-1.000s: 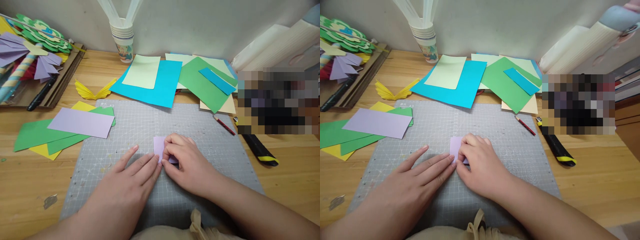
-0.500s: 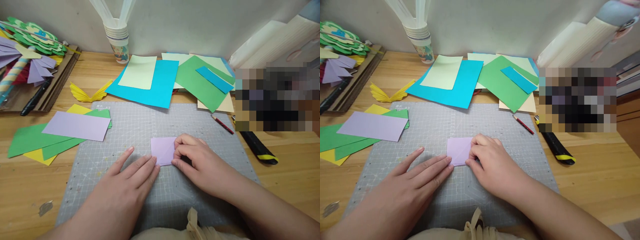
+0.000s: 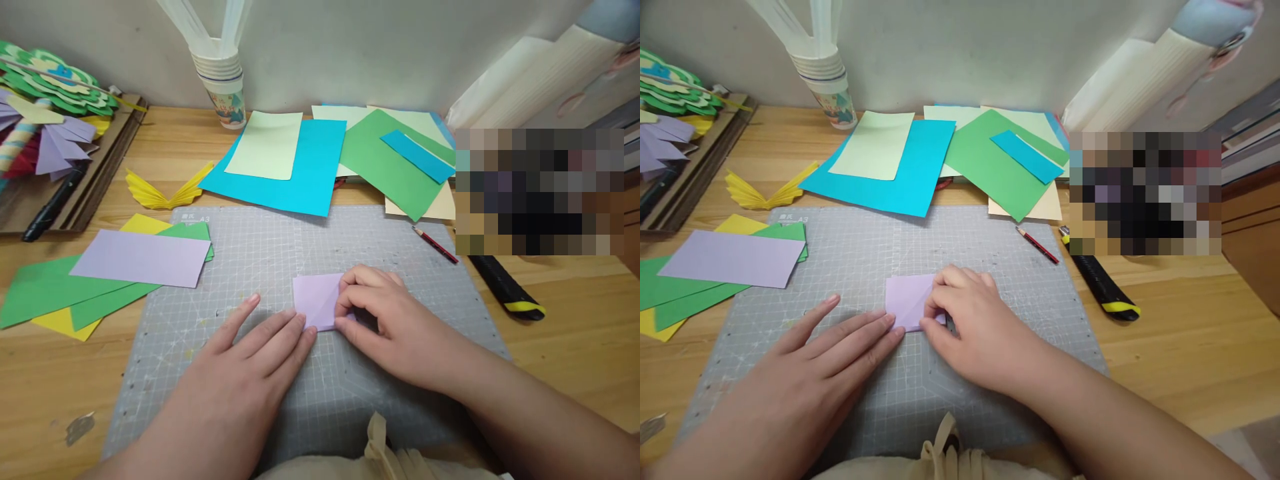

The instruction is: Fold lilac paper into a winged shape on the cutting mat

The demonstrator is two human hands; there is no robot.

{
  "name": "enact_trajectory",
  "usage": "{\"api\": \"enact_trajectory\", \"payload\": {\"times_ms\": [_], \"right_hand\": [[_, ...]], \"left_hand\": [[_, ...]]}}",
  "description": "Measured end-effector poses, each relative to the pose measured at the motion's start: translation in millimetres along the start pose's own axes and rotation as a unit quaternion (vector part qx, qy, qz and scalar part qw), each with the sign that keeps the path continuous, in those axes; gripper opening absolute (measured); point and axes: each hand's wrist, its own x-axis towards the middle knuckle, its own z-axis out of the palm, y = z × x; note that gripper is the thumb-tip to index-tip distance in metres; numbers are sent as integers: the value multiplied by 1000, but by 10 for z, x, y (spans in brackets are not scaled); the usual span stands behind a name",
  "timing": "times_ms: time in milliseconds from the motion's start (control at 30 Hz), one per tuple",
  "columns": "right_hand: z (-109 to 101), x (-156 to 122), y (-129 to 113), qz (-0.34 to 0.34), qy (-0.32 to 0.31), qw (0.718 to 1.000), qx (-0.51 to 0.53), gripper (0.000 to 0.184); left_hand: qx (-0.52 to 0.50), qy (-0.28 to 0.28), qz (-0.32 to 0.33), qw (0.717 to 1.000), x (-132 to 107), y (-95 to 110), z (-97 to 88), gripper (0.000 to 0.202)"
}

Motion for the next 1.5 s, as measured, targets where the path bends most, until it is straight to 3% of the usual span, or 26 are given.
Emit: {"api": "enact_trajectory", "payload": {"times_ms": [967, 1133, 1233, 1500], "right_hand": [[115, 45, -41, 12, 21, 996, -84, 16], [134, -70, -109, -39, 87, 984, -150, 11], [188, -226, -208, -105, 122, 960, -227, 27], [375, -405, -321, -61, -68, 939, -333, 56]], "left_hand": [[5, 10, 5, 1000, 17, 15, 54, 48], [9, 15, 10, 1000, 43, 22, 47, 47], [6, 16, 10, 1000, 46, 10, 47, 46], [2, 7, 5, 1000, 40, 14, 22, 44]]}}
